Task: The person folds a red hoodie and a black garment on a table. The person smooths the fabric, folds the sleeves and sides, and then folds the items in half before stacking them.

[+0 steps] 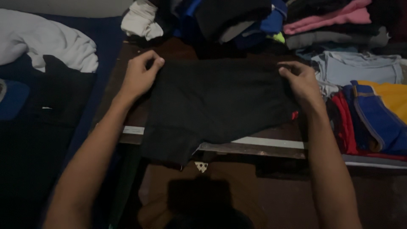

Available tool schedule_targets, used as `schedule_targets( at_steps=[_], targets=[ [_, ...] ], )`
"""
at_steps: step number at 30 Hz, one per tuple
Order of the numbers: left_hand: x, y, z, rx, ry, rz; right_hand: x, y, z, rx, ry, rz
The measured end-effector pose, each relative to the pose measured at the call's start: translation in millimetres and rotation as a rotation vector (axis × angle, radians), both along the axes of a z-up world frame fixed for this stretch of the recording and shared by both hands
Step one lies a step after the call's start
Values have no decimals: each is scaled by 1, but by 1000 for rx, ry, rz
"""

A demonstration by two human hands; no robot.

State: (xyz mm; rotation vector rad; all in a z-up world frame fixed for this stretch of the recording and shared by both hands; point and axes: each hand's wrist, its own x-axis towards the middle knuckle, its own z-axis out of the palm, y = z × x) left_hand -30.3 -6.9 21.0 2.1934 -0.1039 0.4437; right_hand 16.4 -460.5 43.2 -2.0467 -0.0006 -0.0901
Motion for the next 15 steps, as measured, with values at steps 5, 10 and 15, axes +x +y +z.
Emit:
schedule_targets(
  at_steps=[5,10,15],
  targets=[
    [-14,4,10,-184,-149,-227,1,-30,3,356,33,189],
    [-27,14,35,-370,140,-155,3,-53,7,624,-36,319],
    [0,2,10,157,111,-22,23,-19,-23,-165,-124,56]
  ],
)
